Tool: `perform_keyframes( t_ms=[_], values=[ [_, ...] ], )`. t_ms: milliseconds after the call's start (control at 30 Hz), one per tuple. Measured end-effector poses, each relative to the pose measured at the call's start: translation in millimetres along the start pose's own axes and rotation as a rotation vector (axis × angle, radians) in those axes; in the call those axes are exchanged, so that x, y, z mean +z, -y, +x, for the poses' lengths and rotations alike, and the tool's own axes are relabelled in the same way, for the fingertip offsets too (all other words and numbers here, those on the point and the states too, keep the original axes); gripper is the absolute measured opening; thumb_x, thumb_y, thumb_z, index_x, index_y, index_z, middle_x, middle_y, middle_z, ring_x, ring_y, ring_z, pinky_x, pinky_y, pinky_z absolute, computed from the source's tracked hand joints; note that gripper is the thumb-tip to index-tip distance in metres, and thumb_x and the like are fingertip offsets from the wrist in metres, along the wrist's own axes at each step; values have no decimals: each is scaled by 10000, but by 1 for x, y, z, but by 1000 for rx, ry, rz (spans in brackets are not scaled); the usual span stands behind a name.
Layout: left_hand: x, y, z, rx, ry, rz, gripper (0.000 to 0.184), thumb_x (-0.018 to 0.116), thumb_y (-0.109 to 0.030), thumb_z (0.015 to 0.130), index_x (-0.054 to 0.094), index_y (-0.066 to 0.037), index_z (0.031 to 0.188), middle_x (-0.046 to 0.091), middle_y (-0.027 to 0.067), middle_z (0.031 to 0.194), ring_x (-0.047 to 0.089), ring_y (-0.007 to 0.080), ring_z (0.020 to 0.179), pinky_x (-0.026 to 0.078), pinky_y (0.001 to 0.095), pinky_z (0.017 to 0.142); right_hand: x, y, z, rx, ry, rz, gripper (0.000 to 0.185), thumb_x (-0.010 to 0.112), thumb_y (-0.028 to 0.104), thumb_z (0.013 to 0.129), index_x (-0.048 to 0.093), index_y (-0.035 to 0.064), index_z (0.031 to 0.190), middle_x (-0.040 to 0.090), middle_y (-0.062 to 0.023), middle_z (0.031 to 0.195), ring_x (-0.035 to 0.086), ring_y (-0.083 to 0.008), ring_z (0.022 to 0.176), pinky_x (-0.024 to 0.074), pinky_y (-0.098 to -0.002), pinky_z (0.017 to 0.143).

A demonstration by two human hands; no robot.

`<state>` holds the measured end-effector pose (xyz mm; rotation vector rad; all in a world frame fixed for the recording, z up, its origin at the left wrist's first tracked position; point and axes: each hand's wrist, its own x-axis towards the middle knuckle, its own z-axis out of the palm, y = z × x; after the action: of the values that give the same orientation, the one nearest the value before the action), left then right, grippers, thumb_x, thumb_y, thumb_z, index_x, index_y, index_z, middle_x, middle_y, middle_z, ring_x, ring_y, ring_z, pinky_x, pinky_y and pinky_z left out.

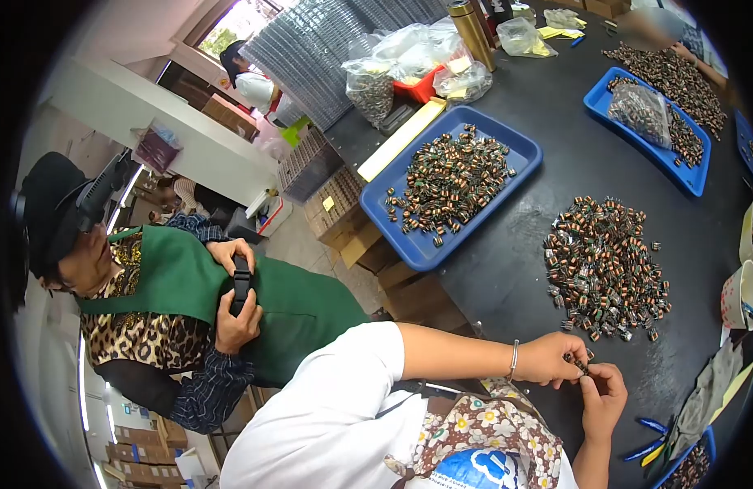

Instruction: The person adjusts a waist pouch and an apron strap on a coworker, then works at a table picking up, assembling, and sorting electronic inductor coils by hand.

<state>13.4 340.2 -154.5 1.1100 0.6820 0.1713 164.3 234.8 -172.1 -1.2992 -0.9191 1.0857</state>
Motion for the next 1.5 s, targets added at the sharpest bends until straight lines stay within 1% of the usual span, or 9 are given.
perform_keyframes(
  t_ms=[100,400,533,733,867,1033,1233,1367,1500],
  values=[
    [-4,-2,-2,-26,30,-39,197,608,-87,760,511,-6,911,613,74,721,539,109,446,364,218,333,-4,0,0,83,12,-10,159,581,-71,756,570,-13,903,559,-70,913,547,-131,822,450,-245,709],
    [-22,-9,-10,-48,41,-105,184,607,-102,788,512,-20,922,635,81,810,548,98,490,365,192,363,28,26,15,-393,-49,-850,231,580,-109,674,558,2,876,537,-116,898,546,-248,828,450,-297,725],
    [-23,-7,-11,-38,55,-94,185,611,-109,788,513,-19,917,638,80,800,546,96,485,366,193,364,25,25,23,-315,-12,-875,225,585,-104,667,551,-1,864,529,-112,879,541,-252,805,449,-301,698],
    [-26,-12,-15,-13,35,-9,161,616,-110,791,521,-29,893,644,72,790,542,88,490,370,198,371,18,23,26,-312,-45,-778,164,545,-83,742,557,-10,889,534,-122,857,549,-247,747,446,-291,669],
    [-32,-19,-11,-40,16,-35,164,622,-113,790,517,-46,897,652,59,810,533,77,494,376,195,389,13,28,25,10,-11,-304,137,482,-77,829,557,-18,927,527,-68,952,531,-109,809,450,-226,701],
    [-31,-15,-8,-64,25,11,161,619,-103,792,514,-47,901,633,44,788,522,74,487,348,195,378,10,9,23,-10,-18,-78,159,544,-79,772,525,5,905,522,-53,934,518,-99,790,438,-225,704],
    [-24,-12,-8,49,-6,106,176,653,-118,789,531,-44,891,634,43,762,558,88,519,402,221,432,4,9,16,27,-60,-189,227,616,-41,697,519,47,883,474,16,819,461,-63,724,385,-202,645],
    [-5,-11,-2,-78,-27,87,155,638,-80,813,534,-16,908,604,55,775,560,86,575,469,213,511,-7,21,10,-9,27,-185,211,671,14,728,606,15,928,528,-42,919,513,-93,747,412,-206,646],
    [3,-7,3,-47,-40,121,122,612,-37,822,526,-25,908,604,57,771,524,49,528,377,162,405,-13,16,4,-50,26,-173,190,660,27,749,611,18,933,559,-46,891,542,-96,741,457,-225,637]
  ],
)
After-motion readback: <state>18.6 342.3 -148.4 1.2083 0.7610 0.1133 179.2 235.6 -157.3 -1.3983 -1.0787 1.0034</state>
